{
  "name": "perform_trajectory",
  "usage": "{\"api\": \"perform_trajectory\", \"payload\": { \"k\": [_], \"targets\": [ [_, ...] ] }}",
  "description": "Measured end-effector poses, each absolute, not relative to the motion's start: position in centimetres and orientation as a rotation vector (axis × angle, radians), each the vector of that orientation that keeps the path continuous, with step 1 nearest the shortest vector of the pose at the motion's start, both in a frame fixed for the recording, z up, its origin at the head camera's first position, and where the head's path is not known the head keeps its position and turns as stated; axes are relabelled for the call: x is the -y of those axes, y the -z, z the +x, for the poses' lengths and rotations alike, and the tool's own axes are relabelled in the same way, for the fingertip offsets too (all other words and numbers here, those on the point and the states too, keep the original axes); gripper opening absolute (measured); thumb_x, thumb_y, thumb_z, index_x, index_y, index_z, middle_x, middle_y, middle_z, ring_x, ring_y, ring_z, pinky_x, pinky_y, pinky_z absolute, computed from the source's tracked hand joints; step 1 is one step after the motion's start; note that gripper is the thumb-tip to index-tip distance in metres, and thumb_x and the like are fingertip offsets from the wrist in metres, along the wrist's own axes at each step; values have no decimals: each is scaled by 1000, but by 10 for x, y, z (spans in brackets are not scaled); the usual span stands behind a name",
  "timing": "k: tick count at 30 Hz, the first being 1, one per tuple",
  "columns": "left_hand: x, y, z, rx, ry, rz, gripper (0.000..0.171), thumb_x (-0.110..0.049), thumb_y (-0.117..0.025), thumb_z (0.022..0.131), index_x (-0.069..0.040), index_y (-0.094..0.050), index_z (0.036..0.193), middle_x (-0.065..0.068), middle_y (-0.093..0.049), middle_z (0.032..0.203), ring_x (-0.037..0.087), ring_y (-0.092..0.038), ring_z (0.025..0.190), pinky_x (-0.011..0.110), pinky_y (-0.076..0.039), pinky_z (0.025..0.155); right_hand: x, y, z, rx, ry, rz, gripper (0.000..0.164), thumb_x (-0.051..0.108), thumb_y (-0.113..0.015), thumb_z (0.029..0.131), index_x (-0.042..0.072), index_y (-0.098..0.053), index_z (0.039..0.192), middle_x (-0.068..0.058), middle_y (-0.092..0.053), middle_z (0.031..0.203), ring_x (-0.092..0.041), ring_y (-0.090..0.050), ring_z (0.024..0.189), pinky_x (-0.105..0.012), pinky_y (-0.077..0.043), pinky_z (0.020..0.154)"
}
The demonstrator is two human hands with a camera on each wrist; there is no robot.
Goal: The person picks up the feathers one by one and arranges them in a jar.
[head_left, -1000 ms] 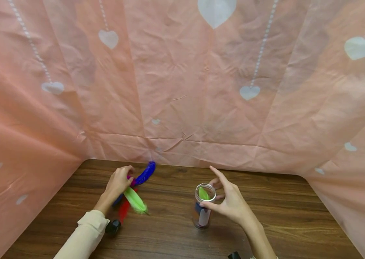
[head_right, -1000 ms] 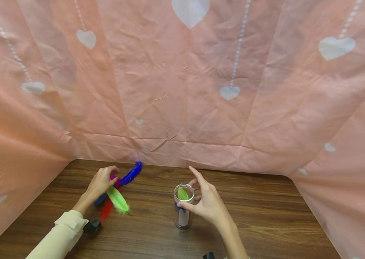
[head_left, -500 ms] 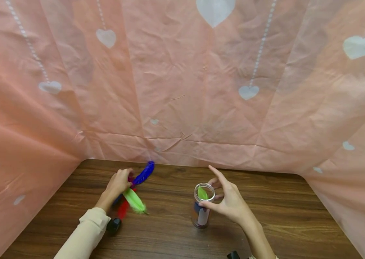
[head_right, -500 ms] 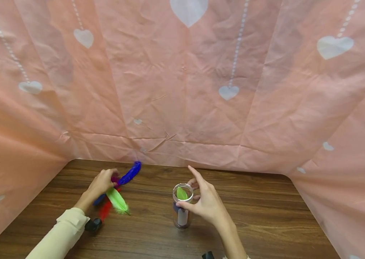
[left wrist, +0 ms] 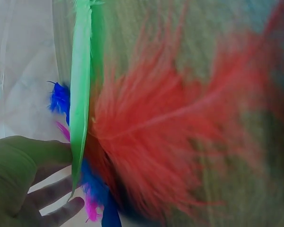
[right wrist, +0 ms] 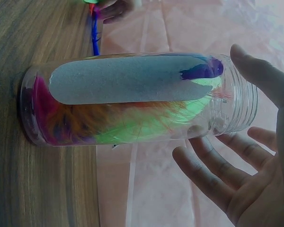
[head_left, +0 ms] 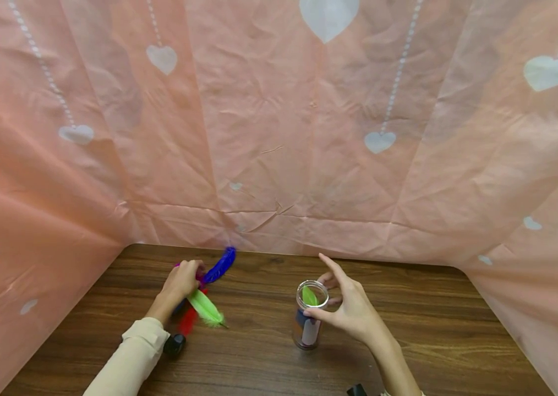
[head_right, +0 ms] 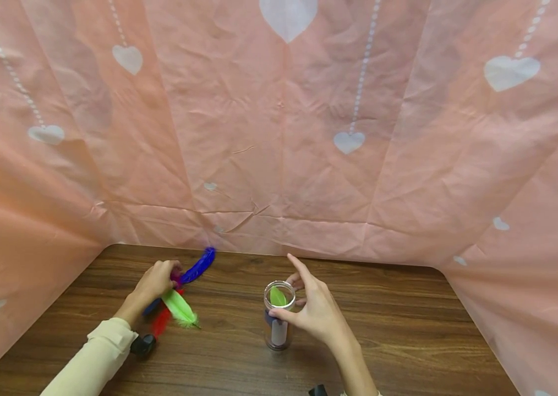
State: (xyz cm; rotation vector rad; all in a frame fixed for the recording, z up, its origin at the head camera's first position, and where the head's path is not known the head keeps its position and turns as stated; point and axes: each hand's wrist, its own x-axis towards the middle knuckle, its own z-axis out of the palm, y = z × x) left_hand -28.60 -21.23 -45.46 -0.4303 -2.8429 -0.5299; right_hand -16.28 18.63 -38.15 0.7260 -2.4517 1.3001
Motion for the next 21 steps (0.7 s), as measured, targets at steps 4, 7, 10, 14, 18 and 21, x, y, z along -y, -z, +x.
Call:
{"api": "perform_trajectory", "payload": {
  "k": [4,7,10,14,18,21],
  "targets": [
    [212,456,-286,2812,515,-443,31,11,-73,68,-1,-73,96,4,-72,77,28,-70,76,47,-58,70,-186,382,-163,2447,-1301,730,110,9,-98,68,10,-36,159,-8,-66,109,-28,-69,98,-26,-62,72],
    [213,459,-287,2785,494,-455,30,11,-74,69,-1,-72,95,2,-70,74,26,-70,73,46,-58,70,-186,382,-163,2447,-1301,731,110,9,-98,68,10,-36,159,-7,-66,109,-28,-69,98,-26,-62,72],
    [214,461,-288,2759,476,-466,29,11,-73,69,-2,-72,95,0,-67,71,25,-68,70,45,-57,68,-186,383,-163,2446,-1303,734,110,10,-98,68,10,-36,159,-7,-66,109,-28,-69,98,-26,-62,72],
    [215,462,-288,2739,466,-484,28,11,-71,69,-1,-72,94,-2,-65,69,23,-67,68,44,-57,66,-186,383,-164,2443,-1304,733,110,10,-98,68,11,-36,159,-7,-66,109,-28,-69,98,-27,-62,72],
    [216,462,-288,2740,463,-474,28,11,-70,69,-1,-72,95,-2,-64,67,22,-65,66,43,-56,65,-187,384,-164,2434,-1312,739,110,11,-98,68,12,-37,159,-7,-66,109,-29,-69,99,-27,-62,72],
    [216,460,-288,2743,469,-460,29,10,-70,69,-1,-72,96,-2,-63,67,21,-64,65,43,-55,64,-187,384,-164,2425,-1317,747,110,11,-98,68,12,-37,159,-8,-66,109,-29,-69,99,-26,-62,72]
  ]
}}
